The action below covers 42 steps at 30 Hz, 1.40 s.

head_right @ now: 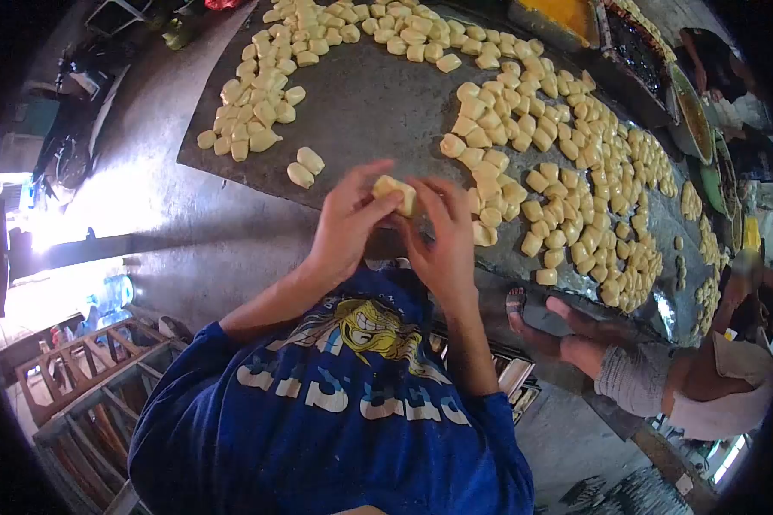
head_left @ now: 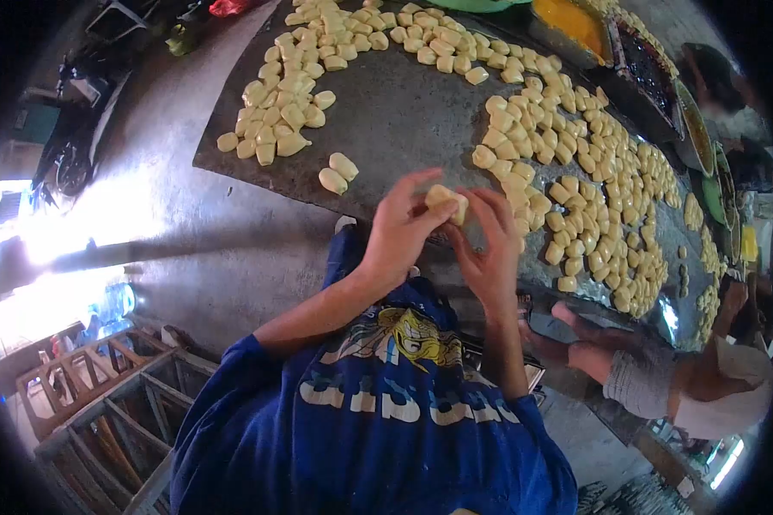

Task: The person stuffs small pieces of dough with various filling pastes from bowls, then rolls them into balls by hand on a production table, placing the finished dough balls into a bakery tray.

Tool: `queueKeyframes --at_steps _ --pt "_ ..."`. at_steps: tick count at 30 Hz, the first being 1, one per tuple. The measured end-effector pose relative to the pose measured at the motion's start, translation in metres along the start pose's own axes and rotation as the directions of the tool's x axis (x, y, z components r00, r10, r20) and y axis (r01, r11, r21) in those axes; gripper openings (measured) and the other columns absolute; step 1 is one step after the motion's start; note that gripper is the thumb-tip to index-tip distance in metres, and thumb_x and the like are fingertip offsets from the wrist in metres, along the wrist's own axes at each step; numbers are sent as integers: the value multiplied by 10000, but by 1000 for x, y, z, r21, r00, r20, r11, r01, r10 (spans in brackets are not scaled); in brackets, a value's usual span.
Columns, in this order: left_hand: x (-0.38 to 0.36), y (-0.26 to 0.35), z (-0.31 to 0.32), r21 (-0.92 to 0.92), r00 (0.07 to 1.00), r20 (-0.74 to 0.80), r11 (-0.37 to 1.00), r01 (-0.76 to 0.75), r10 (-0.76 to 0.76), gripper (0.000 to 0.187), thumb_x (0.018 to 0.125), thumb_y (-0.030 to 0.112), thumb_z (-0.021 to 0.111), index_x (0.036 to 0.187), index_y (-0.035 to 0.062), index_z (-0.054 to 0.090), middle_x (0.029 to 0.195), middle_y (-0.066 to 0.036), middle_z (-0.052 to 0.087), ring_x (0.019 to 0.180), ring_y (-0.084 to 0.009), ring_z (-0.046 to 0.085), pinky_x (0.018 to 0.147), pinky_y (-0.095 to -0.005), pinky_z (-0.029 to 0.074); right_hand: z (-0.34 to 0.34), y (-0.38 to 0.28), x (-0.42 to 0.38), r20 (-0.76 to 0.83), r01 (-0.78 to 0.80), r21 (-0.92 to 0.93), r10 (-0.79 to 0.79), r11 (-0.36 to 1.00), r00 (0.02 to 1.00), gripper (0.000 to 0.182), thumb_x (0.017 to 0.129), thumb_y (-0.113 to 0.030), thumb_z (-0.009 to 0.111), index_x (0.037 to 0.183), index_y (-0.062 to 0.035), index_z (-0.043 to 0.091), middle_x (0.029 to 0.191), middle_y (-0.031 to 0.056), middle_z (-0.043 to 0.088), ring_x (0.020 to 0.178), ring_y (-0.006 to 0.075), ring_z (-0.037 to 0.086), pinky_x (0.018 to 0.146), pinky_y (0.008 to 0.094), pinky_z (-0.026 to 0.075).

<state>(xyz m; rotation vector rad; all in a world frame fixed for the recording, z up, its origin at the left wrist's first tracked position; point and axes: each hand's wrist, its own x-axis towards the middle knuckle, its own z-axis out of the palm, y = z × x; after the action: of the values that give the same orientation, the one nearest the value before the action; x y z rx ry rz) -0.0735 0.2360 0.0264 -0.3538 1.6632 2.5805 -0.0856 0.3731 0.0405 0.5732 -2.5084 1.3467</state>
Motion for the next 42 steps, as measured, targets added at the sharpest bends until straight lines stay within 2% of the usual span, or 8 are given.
queueKeyframes --at_steps 7,11,22,28,31,34,36,42 --pt "25 42 -52 611 962 107 747 -262 250 299 925 168 622 1173 7 580 1084 -157 640 955 -233 657 804 -342 531 51 2 18 -101 -50 81 59 995 993 246 770 7 720 1009 7 661 947 135 651 853 314 645 767 355 508" --pt "59 91 -59 621 577 615 122 -775 537 396 813 112 682 1194 27 613 1237 -160 611 1143 -316 591 999 -453 428 77 -14 51 93 -224 474 204 852 975 159 829 -28 688 976 26 663 958 100 680 897 190 661 748 299 505" --pt "144 86 -117 -193 951 219 965 -176 217 211 882 58 677 1066 -29 620 1019 -137 699 993 -235 666 904 -353 511 167 -34 131 393 -154 848 407 -507 824 495 940 -349 520 1278 12 507 1262 111 573 1169 249 541 999 363 419" --pt "165 99 -144 -179 936 254 963 -201 242 894 878 84 686 1532 17 80 1520 -186 305 1280 -218 467 1035 -375 403 168 -37 186 541 -263 761 357 -593 761 654 917 -529 487 1305 -3 495 1283 173 552 1177 296 535 1012 419 422" --pt "165 127 -169 37 925 298 966 -257 235 894 831 10 685 1528 30 125 1474 -198 347 1223 -281 520 1017 -395 420 145 -36 301 62 -180 956 442 231 895 685 923 -488 520 1380 13 429 1355 190 507 1184 316 546 962 423 474" --pt "156 126 -198 174 956 274 972 -159 107 550 861 -11 607 1370 -7 397 1330 -148 491 1099 -228 588 956 -355 454 141 48 427 -353 -53 146 102 988 930 379 919 -380 587 977 -26 708 845 148 698 855 163 667 770 328 506" --pt "147 129 -213 283 962 270 952 -119 40 390 878 -21 567 1261 -29 494 1240 -125 553 1068 -199 597 946 -335 457 134 98 491 -75 -311 -480 314 820 946 511 917 -523 521 999 -59 720 807 74 686 776 195 623 710 372 469" --pt "129 139 -239 367 987 160 929 -45 -15 215 886 -27 546 1095 -37 594 990 -107 666 963 -186 643 886 -313 487 185 216 554 66 -485 -360 540 797 839 657 1000 -526 339 993 26 695 834 107 680 764 173 638 770 351 518"
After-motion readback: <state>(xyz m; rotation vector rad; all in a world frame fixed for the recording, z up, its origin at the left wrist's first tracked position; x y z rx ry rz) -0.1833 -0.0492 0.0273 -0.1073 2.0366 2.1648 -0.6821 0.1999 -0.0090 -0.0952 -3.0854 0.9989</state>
